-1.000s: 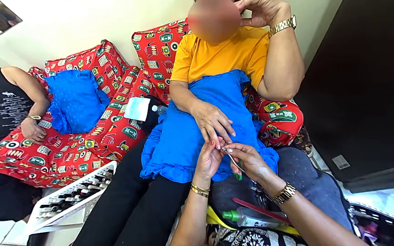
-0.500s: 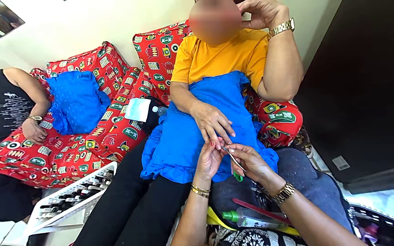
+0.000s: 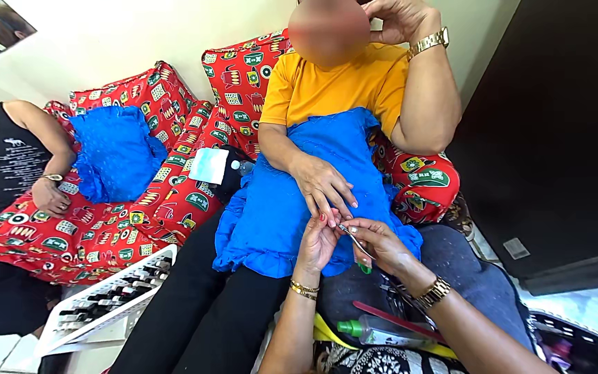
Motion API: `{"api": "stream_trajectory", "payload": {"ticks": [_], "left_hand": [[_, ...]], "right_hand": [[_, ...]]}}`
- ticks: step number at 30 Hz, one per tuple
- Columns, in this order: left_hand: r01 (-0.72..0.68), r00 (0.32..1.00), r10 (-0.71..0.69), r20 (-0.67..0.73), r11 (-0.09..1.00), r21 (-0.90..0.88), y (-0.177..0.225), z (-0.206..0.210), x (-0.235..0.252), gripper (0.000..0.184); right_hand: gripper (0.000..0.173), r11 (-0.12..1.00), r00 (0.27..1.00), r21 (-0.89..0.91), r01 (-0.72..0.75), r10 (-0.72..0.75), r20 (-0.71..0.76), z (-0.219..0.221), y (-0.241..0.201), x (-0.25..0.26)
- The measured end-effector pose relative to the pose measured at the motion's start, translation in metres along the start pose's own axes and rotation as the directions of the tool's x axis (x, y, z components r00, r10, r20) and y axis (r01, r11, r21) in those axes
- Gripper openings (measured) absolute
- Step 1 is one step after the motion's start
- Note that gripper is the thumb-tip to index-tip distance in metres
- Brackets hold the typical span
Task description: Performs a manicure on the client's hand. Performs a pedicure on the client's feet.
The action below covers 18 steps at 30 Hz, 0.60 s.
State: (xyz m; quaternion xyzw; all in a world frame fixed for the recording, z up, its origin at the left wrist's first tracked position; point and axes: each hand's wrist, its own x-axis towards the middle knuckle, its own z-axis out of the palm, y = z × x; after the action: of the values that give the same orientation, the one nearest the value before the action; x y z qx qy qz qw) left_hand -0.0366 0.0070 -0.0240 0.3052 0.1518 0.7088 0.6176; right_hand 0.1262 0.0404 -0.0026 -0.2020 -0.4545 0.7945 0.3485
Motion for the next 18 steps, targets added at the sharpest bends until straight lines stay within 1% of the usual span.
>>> {"api": "stream_trajectory", "payload": {"ticks": [4,6,8,9,11,13,14,16,18], "left_hand": [[-0.012,1.0,0.012,0.006,1.0,0.013,-0.001,-0.001,0.001,0.017],[-0.003,1.0,0.003,-0.017,1.0,0.003,-0.001,-0.001,0.0,0.018],[0.008,1.0,-0.008,-0.008,1.0,0.014,0.0,-0.002,-0.001,0.022],[0.013,1.0,-0.013,-0.004,1.0,0.018,0.0,-0.002,-0.001,0.022],[0.007,1.0,-0.006,-0.013,1.0,0.027,0.0,0.0,-0.002,0.021],[-0.005,1.0,0.006,-0.028,1.0,0.025,0.0,0.003,-0.003,0.02],[-0.012,0.999,0.013,-0.034,1.0,0.028,-0.001,0.004,-0.003,0.018],[-0.019,0.998,0.022,-0.052,0.999,0.05,-0.002,0.006,-0.002,0.016],[-0.004,0.995,0.012,-0.101,0.997,0.071,-0.002,0.007,-0.002,0.012]], "right_hand": [[0.023,0.998,0.998,-0.054,0.042,-0.044,-0.045,0.005,-0.001,0.002],[0.02,0.988,0.999,-0.155,0.028,-0.032,-0.027,0.001,-0.002,0.001],[0.019,0.958,0.996,-0.285,-0.019,0.043,0.078,-0.009,-0.009,-0.002],[0.018,0.953,0.986,-0.301,-0.027,0.074,0.147,-0.014,-0.014,-0.003],[0.02,0.971,0.957,-0.239,-0.016,0.085,0.279,-0.013,-0.028,-0.003],[0.021,0.989,0.941,-0.146,0.029,0.022,0.338,0.002,-0.042,0.006],[0.021,0.989,0.944,-0.128,0.072,-0.026,0.328,0.012,-0.047,0.015],[0.02,0.969,0.95,-0.116,0.217,-0.182,0.253,0.03,-0.049,0.04],[0.018,0.928,0.917,-0.044,0.369,-0.356,0.182,0.04,-0.043,0.062]]}}
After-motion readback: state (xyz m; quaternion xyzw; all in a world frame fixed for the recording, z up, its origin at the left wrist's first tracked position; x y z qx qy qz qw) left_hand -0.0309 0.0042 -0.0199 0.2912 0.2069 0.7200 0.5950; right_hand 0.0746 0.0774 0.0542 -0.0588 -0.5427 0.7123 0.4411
